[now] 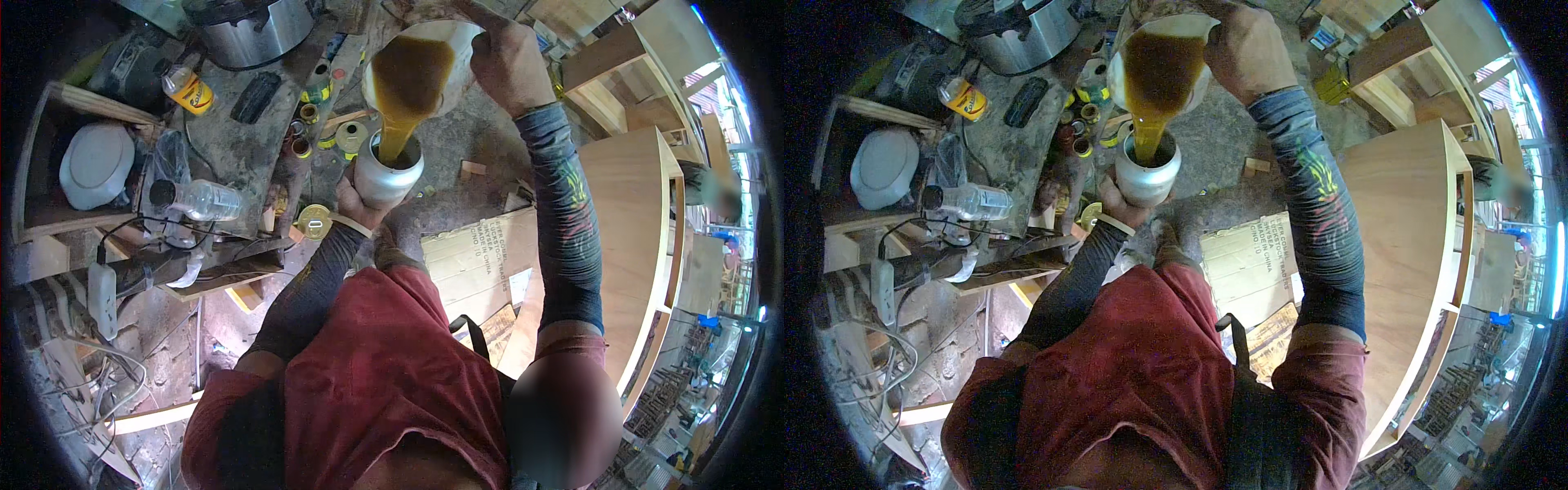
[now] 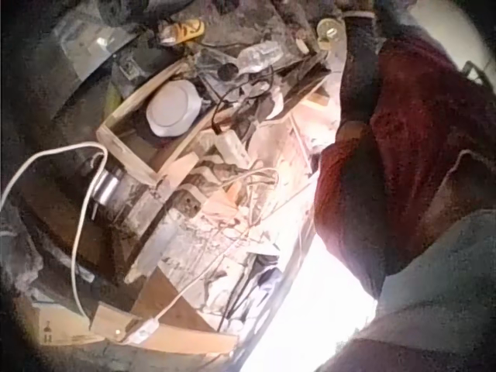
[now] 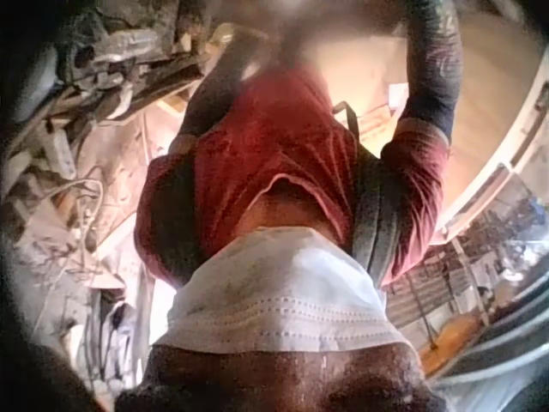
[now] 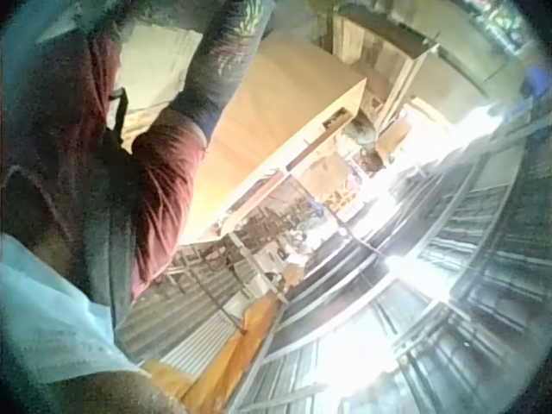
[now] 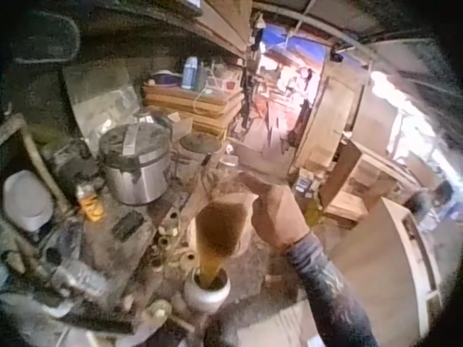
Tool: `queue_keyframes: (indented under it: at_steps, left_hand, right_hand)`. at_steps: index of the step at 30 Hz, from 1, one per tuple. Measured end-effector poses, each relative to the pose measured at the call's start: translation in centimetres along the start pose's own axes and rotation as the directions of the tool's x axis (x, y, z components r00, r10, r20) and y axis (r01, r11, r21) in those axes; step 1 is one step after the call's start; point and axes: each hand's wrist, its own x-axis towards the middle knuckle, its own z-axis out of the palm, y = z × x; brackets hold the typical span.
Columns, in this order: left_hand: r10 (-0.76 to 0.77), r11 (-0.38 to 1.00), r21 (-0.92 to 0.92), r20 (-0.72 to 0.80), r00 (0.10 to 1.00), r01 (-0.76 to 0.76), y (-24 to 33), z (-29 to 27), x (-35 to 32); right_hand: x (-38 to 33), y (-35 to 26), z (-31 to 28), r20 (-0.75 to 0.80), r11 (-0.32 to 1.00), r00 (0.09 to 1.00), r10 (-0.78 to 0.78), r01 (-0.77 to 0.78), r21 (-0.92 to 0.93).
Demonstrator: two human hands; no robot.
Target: Sand a wooden board with an electric sander and prepare a paint sprayer by mixing and pouring paint.
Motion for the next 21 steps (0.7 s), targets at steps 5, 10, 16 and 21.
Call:
queue_keyframes:
  at_steps: [5,10,16,21]
  left_hand:
    - [-0.045,0.997,-0.067,-0.029,0.999,0.043,0.8,-0.7,-0.1]
    - [-0.040,0.999,0.008,-0.016,0.999,0.040,0.5,0.2,-0.7]
    - [-0.070,0.997,0.039,0.008,0.998,0.070,0.7,-2.8,0.3]
    - [0.049,0.995,-0.085,0.000,0.999,-0.049,2.1,-11.1,-0.8]
  right_hand:
    - [-0.1,-1.3,-0.2,0.187,0.962,0.944,0.270,-0.259,-0.083]
    - [-3.8,2.2,1.8,0.168,0.965,0.956,0.239,-0.215,-0.151]
    - [-8.6,4.4,4.1,0.389,0.793,0.727,0.566,-0.610,-0.013]
    - [-17.8,10.9,14.4,0.689,0.638,0.547,0.475,-0.753,0.158]
